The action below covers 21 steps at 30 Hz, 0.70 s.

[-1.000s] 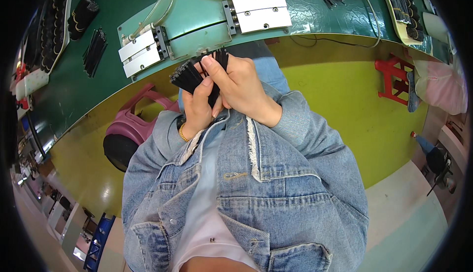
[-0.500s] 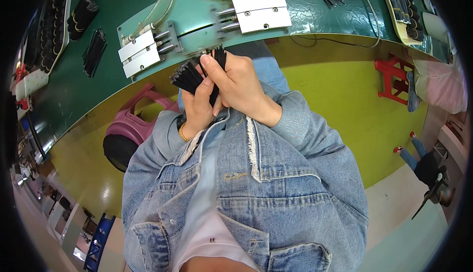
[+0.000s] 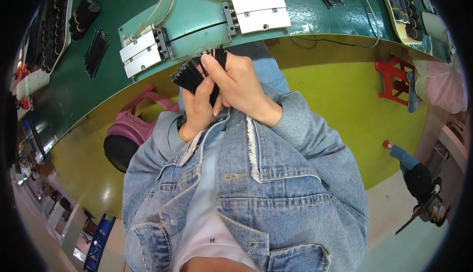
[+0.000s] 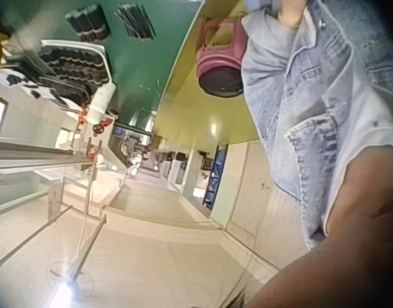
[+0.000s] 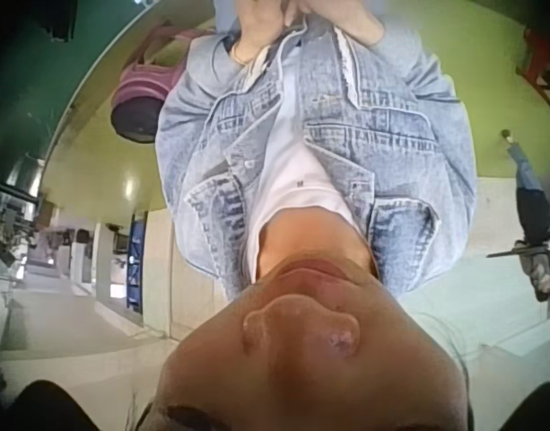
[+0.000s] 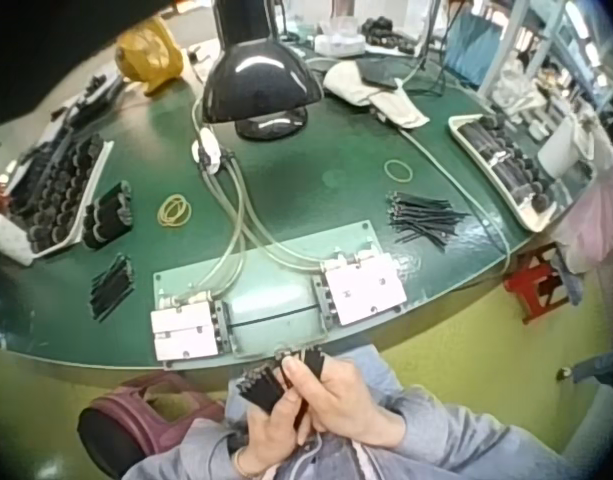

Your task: Manually inserting small wires into plastic connector housings at an assembly workstation.

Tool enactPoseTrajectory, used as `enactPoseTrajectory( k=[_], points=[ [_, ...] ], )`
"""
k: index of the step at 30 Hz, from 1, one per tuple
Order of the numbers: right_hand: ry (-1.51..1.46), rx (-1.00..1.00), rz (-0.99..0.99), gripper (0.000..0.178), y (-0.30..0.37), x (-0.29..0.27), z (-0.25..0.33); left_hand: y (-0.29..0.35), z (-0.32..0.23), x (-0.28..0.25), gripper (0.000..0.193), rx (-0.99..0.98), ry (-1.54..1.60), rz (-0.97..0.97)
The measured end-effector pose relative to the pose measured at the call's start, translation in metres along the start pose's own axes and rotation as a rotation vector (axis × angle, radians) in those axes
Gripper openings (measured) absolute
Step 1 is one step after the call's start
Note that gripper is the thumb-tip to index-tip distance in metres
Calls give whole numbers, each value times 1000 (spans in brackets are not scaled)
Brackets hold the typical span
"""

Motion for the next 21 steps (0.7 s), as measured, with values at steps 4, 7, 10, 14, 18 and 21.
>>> enactPoseTrajectory(
  k=[4,7,10,14,18,21],
  points=[
    [-7,20,1,29,0,0,1,0,1,-1,20,1,2,4],
    [-11,20,4,29,0,0,1,-1,0,0,19,5,1,9],
    [-16,25,7,29,0,0,0,-1,0,0,19,6,-2,10],
    [-12,30,13,29,-1,0,-1,-1,0,0,19,0,-8,5],
    [-9,32,16,29,-1,0,-1,-1,-2,1,19,-2,-14,-2],
    [-2,2,17,28,0,0,0,-1,-5,2,20,6,-19,-3]
  ],
)
Point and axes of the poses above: each hand's wrist, its own y-axis away from the middle knuckle, its own x-axis out of the palm, z = x × y, the point moved 8 cm from there along -y, towards the middle knuckle, and after that the axes turned 4 degrees about -x, right-handed, at the moved point
